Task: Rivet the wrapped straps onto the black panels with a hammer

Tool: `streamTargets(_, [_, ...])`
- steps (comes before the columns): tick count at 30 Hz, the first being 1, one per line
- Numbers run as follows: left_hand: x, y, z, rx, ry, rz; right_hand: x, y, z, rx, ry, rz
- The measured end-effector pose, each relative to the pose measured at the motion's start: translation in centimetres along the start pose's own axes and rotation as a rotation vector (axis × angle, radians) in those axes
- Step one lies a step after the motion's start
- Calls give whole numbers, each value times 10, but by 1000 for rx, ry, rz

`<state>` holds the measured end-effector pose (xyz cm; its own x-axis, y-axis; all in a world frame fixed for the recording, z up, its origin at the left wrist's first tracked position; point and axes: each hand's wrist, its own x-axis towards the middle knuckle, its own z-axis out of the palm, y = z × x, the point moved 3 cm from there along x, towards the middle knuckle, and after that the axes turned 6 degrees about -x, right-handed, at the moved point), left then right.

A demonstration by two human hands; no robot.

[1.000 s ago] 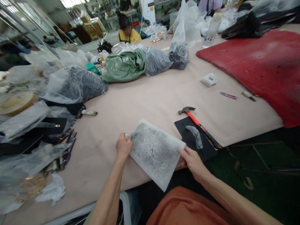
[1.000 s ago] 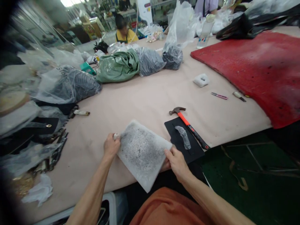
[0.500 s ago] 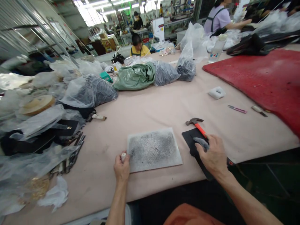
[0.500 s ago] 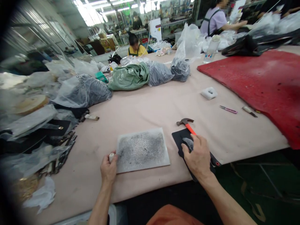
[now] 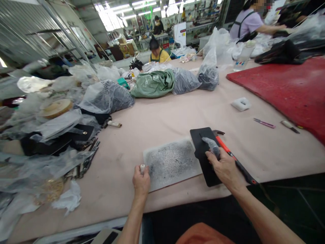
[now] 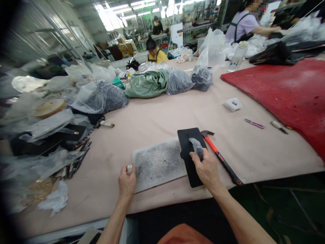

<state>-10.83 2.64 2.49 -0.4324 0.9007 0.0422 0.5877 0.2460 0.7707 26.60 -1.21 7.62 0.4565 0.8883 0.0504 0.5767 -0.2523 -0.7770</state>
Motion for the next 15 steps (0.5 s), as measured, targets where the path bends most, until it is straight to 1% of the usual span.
streamTargets(2, [5,5,7,11,-4,51,-7,-17,27,-70,-123,-72])
streamTargets(4, [9,6,12,23,-12,93,-18,-25,53,-82,-243,-124])
streamTargets(5, [11,6,14,34,-16,106,-24,-27,62,-56,-268,-153])
streamTargets(6, [13,4,14,41,-23,113,-28,-27,67,-21,-262,-178])
streamTargets(8, [15,1,13,30,-41,111,-26,-22,65,41,-161,-185])
streamTargets(10, [17,-2,10,-17,-51,96,-10,-12,56,73,-31,-135])
streamTargets(11, [17,-3,9,-50,-52,91,1,-6,52,91,8,-97])
streamTargets(12, [18,-4,8,-82,-50,88,14,1,51,123,16,-62])
streamTargets(13, [18,-4,7,-110,-45,83,27,8,52,164,-2,-36])
streamTargets(15, [20,-3,8,-151,-22,61,46,20,61,239,-84,-15])
